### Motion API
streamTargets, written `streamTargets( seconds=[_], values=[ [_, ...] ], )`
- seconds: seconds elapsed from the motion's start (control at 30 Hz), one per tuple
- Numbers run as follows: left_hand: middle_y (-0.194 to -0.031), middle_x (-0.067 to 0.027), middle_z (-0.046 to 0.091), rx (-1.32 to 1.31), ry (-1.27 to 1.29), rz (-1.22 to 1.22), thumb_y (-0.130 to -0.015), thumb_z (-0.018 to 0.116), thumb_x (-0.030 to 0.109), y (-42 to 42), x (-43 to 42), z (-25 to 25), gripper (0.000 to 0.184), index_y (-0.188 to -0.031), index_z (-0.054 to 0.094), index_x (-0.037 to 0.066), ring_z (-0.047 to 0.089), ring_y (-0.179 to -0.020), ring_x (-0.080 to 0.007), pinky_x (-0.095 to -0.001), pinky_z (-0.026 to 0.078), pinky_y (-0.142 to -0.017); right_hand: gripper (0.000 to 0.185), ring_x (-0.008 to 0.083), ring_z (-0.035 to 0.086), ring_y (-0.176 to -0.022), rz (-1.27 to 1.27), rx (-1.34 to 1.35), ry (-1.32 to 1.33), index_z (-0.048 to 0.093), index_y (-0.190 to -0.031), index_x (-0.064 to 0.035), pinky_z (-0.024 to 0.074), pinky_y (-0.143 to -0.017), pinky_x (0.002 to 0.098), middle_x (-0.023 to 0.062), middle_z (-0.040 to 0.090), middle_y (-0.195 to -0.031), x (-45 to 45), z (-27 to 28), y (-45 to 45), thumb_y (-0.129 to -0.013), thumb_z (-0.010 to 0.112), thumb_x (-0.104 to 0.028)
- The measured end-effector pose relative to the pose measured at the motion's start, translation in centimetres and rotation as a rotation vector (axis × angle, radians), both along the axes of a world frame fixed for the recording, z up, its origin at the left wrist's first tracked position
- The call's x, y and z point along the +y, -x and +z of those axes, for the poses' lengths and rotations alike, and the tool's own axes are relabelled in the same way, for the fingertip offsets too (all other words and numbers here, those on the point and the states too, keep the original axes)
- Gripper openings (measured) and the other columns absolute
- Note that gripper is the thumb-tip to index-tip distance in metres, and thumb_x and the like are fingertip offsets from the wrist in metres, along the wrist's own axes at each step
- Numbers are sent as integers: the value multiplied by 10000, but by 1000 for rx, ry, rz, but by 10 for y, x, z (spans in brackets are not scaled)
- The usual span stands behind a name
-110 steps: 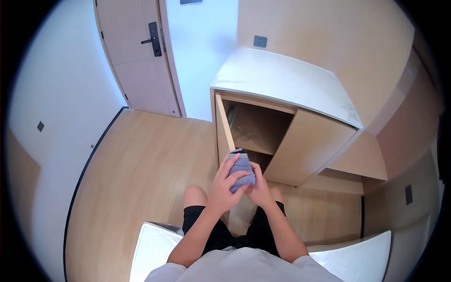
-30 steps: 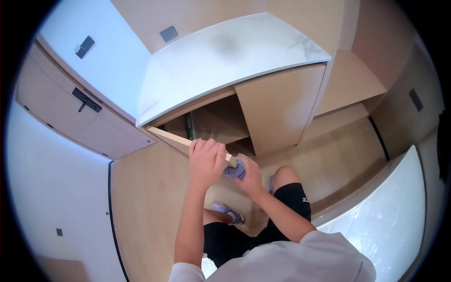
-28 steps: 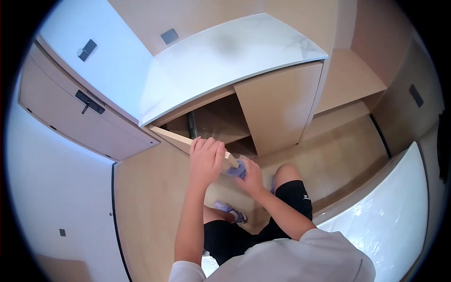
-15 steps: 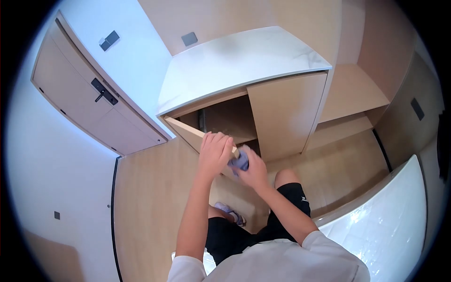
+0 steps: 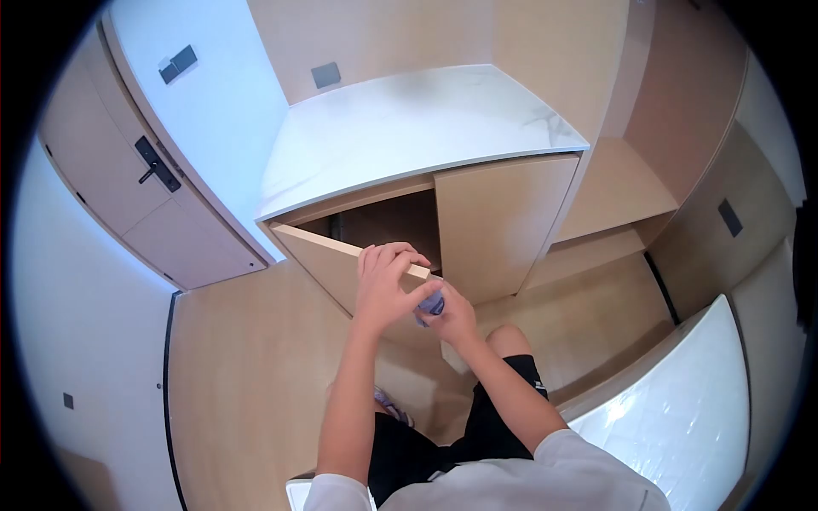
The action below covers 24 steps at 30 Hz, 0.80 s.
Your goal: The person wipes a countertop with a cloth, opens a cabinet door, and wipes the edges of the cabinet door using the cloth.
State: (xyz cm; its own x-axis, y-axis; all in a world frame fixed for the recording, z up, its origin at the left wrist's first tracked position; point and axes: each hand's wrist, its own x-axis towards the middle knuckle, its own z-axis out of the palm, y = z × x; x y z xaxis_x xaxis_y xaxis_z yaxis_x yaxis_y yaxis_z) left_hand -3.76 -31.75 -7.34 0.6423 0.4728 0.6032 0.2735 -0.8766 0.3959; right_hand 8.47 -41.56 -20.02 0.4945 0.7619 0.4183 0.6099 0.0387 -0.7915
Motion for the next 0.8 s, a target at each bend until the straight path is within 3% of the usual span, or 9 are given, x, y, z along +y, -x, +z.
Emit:
streamTargets(
  seconds=[0.1, 0.37, 0.5, 0.7, 0.8],
  values=[
    [-1046, -28, 645, 0, -33, 34, -796, 847, 452, -16, 6, -7, 367, -965, 745, 142, 567, -1115, -270, -473, 320, -1108, 612, 333, 705, -1017, 56, 58, 127, 655, -1284, -148, 576, -839, 437, 76, 713, -1121, 9, -33, -22, -739, 905, -273],
    [-953, -37, 580, 16, -41, 156, -750, 883, 412, -44, 13, -6, 342, -924, 728, 162, 540, -1025, -280, -482, 322, -1067, 622, 366, 694, -1040, 201, 87, 154, 675, -1267, -157, 573, -851, 450, 97, 698, -1132, 24, -96, -59, -694, 908, -220],
    [-950, -25, 578, 84, 37, 172, -733, 893, 407, -48, 16, -4, 342, -909, 722, 169, 536, -1020, -271, -488, 318, -1053, 662, 374, 693, -1068, 204, 98, 228, 666, -1305, -139, 572, -880, 457, 115, 699, -1154, 28, -91, -65, -693, 906, -221],
    [-910, 0, 578, 93, 83, 204, -730, 894, 424, -49, 16, 0, 337, -891, 721, 184, 540, -1018, -253, -500, 310, -1075, 695, 366, 682, -1133, 278, 69, 474, 644, -1371, -137, 562, -952, 466, 114, 690, -1251, 32, -129, -76, -734, 888, -272],
    [-911, 4, 581, 70, 84, 233, -721, 897, 436, -50, 12, 3, 351, -892, 721, 184, 542, -1023, -252, -503, 306, -1087, 631, 393, 681, -1107, 318, 51, 537, 666, -1312, -99, 560, -946, 473, 146, 699, -1210, 35, -122, -82, -755, 882, -300]
  ],
)
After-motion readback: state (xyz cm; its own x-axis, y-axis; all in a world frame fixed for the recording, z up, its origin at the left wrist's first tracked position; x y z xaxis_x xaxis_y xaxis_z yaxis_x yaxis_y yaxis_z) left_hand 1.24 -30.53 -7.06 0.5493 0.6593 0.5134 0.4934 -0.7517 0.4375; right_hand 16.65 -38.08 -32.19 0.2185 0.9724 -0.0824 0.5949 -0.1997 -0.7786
